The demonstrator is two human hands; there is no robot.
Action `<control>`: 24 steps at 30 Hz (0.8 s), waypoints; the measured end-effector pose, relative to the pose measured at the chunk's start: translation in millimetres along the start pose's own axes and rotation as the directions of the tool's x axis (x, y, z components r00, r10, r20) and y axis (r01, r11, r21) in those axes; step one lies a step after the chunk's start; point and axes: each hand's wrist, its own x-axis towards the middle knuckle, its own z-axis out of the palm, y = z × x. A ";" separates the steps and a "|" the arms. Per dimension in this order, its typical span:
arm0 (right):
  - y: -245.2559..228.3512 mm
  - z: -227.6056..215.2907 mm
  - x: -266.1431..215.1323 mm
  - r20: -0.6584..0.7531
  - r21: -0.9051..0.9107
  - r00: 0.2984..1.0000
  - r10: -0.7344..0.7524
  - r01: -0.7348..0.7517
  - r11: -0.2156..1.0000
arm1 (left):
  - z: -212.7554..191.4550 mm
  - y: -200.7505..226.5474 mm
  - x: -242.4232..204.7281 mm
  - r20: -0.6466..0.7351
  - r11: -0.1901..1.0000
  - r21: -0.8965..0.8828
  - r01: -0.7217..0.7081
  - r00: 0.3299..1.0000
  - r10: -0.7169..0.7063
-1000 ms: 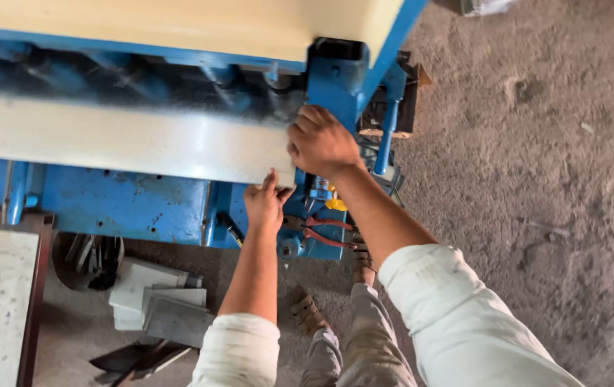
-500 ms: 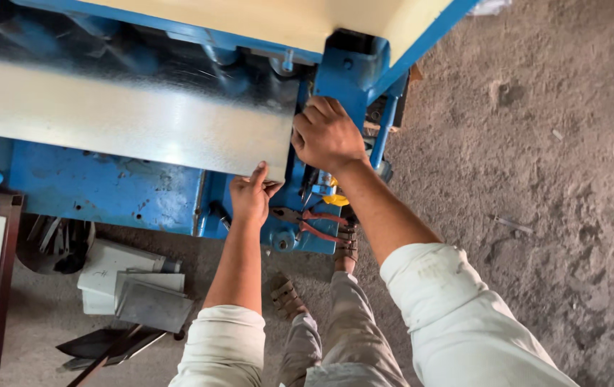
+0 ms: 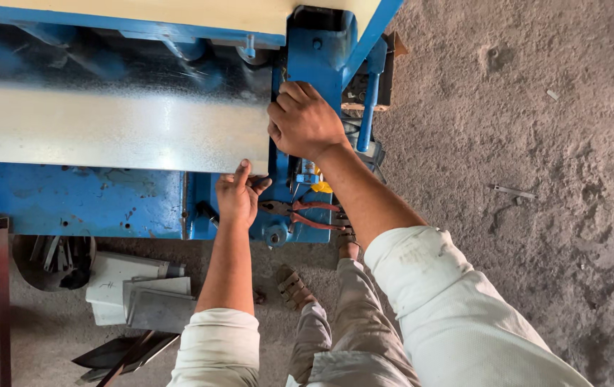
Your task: The person repeatedly picks up rectangular metal sheets from a stack, places them into a blue industrial bending machine, and operates the lever to bend the edge. After each bend, the person removes the sheet and places it back onto the stack.
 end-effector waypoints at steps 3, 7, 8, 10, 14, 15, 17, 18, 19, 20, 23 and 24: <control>-1.3 -1.2 0.0 0.012 -0.007 1.000 -0.001 0.002 1.000 | 1.2 -0.2 -1.9 -0.027 1.000 0.001 -0.010 1.000 0.010; -3.2 -1.8 0.7 0.020 -0.029 1.000 -0.002 0.002 1.000 | 1.0 -5.2 -1.6 -0.090 0.999 0.048 -0.016 0.996 0.020; -3.7 -2.0 1.1 0.022 -0.036 1.000 -0.001 0.002 0.999 | -0.9 -5.4 -0.1 -0.114 0.997 0.070 -0.022 0.993 0.030; -3.1 -3.0 3.2 -0.001 -0.047 1.000 -0.016 0.016 0.999 | -1.1 -6.5 9.1 -0.111 0.997 0.063 -0.042 0.993 0.049; -4.2 -1.3 -1.4 -0.013 -0.035 1.000 -0.021 0.020 0.999 | -2.5 -2.8 18.2 -0.167 0.995 0.063 -0.075 0.982 0.085; -4.6 0.1 -2.8 -0.017 -0.048 1.000 -0.024 0.023 0.999 | -5.0 -0.2 13.2 -0.135 0.996 0.073 -0.059 0.988 0.068; -4.3 2.7 -2.6 -0.030 -0.076 0.999 -0.033 0.031 0.997 | -8.7 5.9 4.3 -0.069 0.995 0.092 -0.033 0.997 0.039; -4.0 3.4 -1.6 -0.024 -0.070 0.999 -0.030 0.028 0.997 | -8.0 7.7 3.5 -0.051 0.996 0.082 -0.036 0.998 0.040; -4.2 3.4 -2.3 -0.015 -0.065 1.000 -0.023 0.021 0.998 | -7.1 7.8 2.1 -0.032 0.997 0.072 -0.035 0.999 0.037; -4.7 3.0 -3.2 -0.006 -0.060 1.000 -0.015 0.015 0.998 | -6.3 7.6 0.7 -0.013 0.998 0.062 -0.033 0.999 0.034; -5.4 2.6 -2.1 0.004 -0.072 1.000 -0.013 0.014 0.997 | -1.9 8.7 -1.3 -0.031 0.998 0.047 -0.036 0.999 0.038; -5.3 3.5 -2.4 -0.003 -0.082 1.000 -0.020 0.020 0.996 | -0.5 9.3 -2.7 -0.036 0.998 0.042 -0.039 0.999 0.041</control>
